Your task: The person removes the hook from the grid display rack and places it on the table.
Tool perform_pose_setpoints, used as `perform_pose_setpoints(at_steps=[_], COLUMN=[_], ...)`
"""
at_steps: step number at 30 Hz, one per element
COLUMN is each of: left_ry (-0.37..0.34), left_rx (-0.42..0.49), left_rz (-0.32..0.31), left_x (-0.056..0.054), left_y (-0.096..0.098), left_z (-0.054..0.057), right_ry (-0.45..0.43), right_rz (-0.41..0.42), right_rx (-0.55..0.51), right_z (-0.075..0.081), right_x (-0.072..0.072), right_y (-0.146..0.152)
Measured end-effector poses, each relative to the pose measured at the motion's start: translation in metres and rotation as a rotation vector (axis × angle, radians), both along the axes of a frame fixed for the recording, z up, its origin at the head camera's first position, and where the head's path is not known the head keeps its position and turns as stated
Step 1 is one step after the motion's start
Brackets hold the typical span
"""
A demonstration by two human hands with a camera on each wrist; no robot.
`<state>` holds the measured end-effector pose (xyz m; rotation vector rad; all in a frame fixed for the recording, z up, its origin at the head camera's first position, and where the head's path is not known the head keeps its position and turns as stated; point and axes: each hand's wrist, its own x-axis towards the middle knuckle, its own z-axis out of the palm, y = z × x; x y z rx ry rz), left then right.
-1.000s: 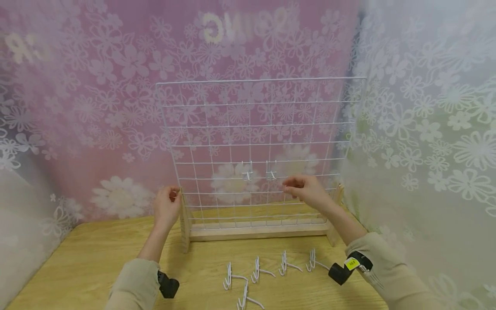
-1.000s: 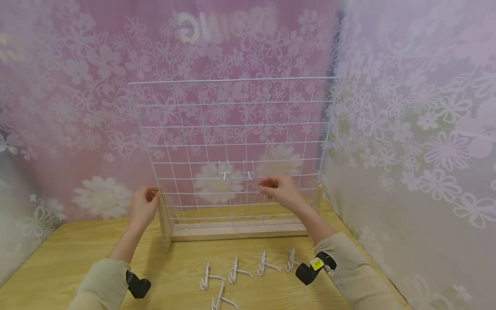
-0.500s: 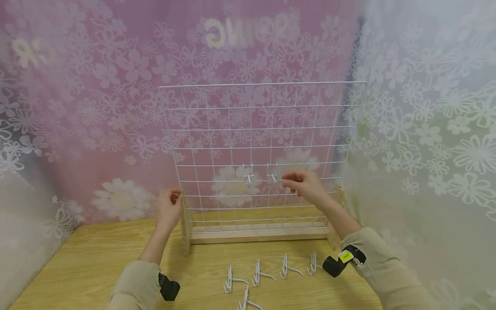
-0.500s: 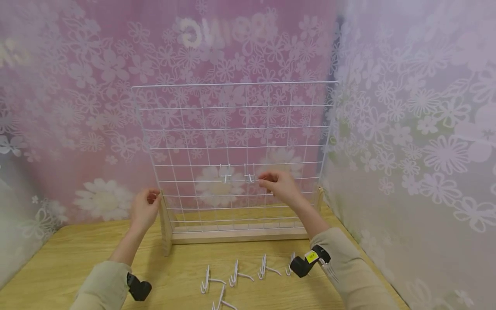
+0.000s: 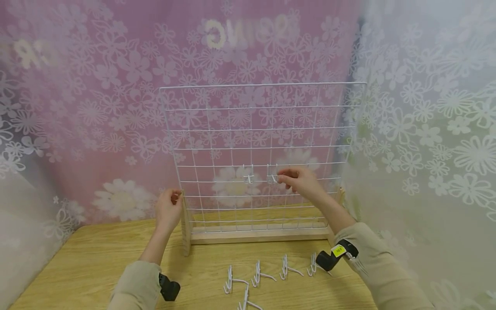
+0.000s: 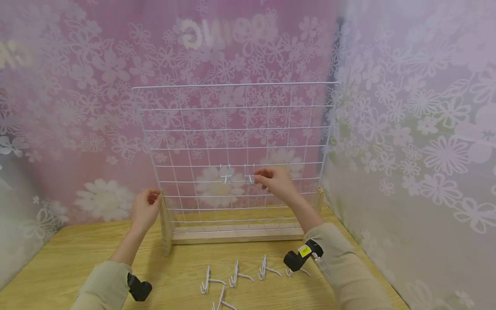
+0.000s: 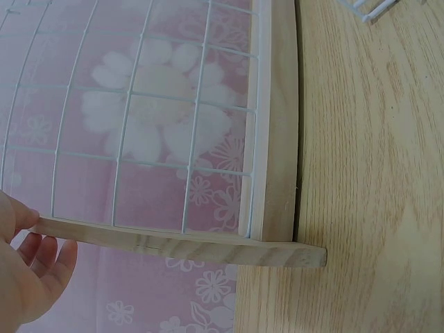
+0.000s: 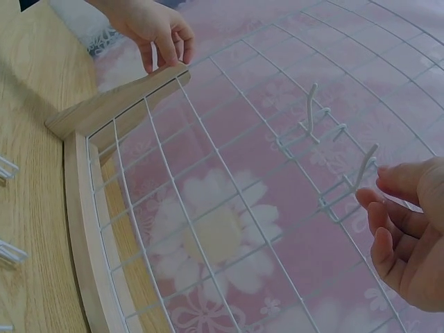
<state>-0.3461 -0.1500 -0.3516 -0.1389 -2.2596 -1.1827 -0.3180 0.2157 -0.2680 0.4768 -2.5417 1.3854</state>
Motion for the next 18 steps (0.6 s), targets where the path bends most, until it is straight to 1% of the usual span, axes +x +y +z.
perform_pose_setpoints(at_steps=[6,13,18], left_ry=[-0.025,-0.011,-0.018], left_rx=[0.001,-0.003,0.0], left_rz=[-0.014,-0.007,-0.008], left_x=[0.001,0.001,0.001], left_y=[0.0,0.0,-0.001], left_z=[0.001,0.001,0.001], right_ry=[0.03,0.007,0.002], right_rz=[0.001,0.04,0.07], right_rx=[0.006,-0.003,-0.012], right_z=[0.002,0.005,0.005], right_x=[-0.005,-0.008,-0.009], right_y=[-0.005,-0.013,-0.017])
